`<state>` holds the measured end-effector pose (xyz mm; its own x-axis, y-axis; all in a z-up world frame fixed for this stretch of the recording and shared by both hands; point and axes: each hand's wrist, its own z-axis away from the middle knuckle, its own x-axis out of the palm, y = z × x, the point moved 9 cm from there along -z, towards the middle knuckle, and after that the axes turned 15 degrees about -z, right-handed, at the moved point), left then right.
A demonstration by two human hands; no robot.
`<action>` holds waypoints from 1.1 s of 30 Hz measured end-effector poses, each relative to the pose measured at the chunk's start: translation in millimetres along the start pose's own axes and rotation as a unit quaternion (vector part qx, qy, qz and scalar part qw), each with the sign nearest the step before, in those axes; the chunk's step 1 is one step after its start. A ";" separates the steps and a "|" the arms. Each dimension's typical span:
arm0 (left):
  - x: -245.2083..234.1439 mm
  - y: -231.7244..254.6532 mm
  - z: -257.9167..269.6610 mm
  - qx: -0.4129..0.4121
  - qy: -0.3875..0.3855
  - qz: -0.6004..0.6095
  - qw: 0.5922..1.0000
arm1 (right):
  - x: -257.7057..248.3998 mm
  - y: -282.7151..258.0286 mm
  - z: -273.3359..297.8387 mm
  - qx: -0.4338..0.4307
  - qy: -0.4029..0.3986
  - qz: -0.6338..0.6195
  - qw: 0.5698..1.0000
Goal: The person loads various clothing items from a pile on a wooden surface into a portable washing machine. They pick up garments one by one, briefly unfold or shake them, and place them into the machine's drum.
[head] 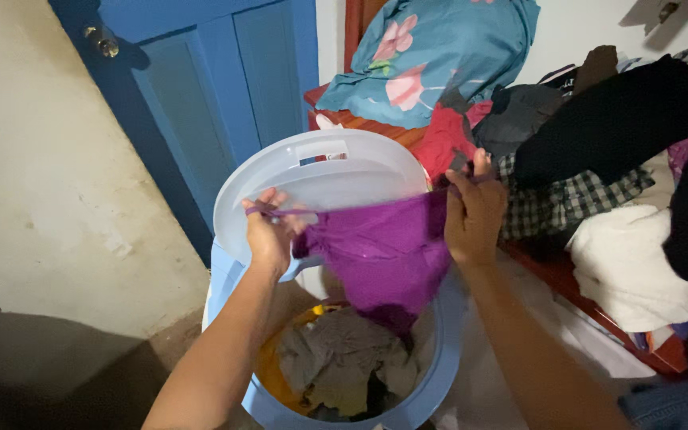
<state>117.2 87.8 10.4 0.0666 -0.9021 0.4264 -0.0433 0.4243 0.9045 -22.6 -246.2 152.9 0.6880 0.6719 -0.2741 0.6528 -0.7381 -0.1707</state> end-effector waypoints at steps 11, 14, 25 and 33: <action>-4.8 -17.8 -12.3 0.085 -0.094 -0.254 0.959 | 18.6 22.4 17.5 0.109 -0.150 0.235 0.954; -6.3 0.4 0.2 0.207 -0.023 -0.572 0.794 | 16.1 47.9 38.5 0.160 -0.189 0.279 0.928; -25.4 21.5 14.6 0.185 -0.034 -0.835 0.516 | 9.4 69.4 52.7 0.205 -0.289 0.290 0.889; -48.6 -6.7 -7.7 -0.138 -0.073 -0.379 0.912 | 22.9 115.5 101.0 0.459 -0.476 0.147 0.736</action>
<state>121.9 129.4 -16.3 -0.1617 -0.9370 -0.3097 0.2147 -0.3397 0.9157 36.5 -322.4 31.4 -0.0612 0.4498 -0.8910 -0.2702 -0.8668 -0.4191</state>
